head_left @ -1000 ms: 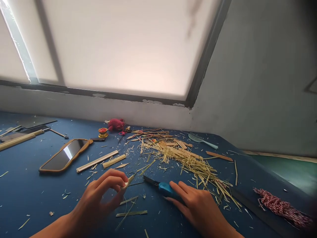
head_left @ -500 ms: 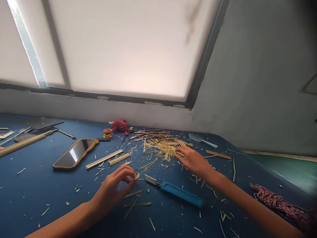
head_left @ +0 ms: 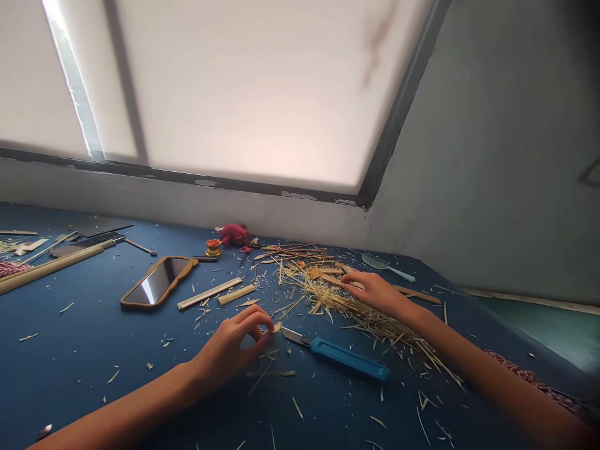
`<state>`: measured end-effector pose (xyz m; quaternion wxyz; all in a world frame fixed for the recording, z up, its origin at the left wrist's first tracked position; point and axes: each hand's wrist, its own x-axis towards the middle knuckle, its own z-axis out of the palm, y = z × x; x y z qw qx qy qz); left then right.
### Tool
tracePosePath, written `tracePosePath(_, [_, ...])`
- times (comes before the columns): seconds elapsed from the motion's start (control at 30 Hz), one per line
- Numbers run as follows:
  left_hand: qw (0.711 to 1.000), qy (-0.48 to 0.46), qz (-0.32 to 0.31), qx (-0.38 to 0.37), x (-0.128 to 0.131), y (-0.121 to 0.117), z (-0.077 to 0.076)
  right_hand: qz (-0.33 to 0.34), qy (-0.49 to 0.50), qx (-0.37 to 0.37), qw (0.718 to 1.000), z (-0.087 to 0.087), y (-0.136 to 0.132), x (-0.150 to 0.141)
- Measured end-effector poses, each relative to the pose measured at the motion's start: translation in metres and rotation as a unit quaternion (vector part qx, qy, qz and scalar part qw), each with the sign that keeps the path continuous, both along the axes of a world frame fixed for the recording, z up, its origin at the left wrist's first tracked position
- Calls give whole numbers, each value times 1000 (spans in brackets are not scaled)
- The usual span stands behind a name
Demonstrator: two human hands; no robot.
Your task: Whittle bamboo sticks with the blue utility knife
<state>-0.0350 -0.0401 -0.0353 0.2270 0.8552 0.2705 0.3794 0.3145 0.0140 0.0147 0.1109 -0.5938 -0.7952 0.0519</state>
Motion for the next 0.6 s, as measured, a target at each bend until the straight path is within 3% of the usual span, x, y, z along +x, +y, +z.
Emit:
tracePosePath(0.17, [1000,-8,3,16,-3,0,2,-33,-112,22,993,-5,35,-10])
tracePosePath(0.27, [999,-14,12,26,-7,2,4,-31,-123,24,992,-10,48,-13])
tracePosePath(0.37, [999,-22,14,34,-9,5,5,-36,-113,33,992,-2,52,-9])
tracePosePath(0.5, [999,-24,17,42,-10,6,4,-49,18,65,997,26,43,-4])
tracePosePath(0.6, [999,-15,22,40,-10,8,3,-66,166,103,979,43,28,-7])
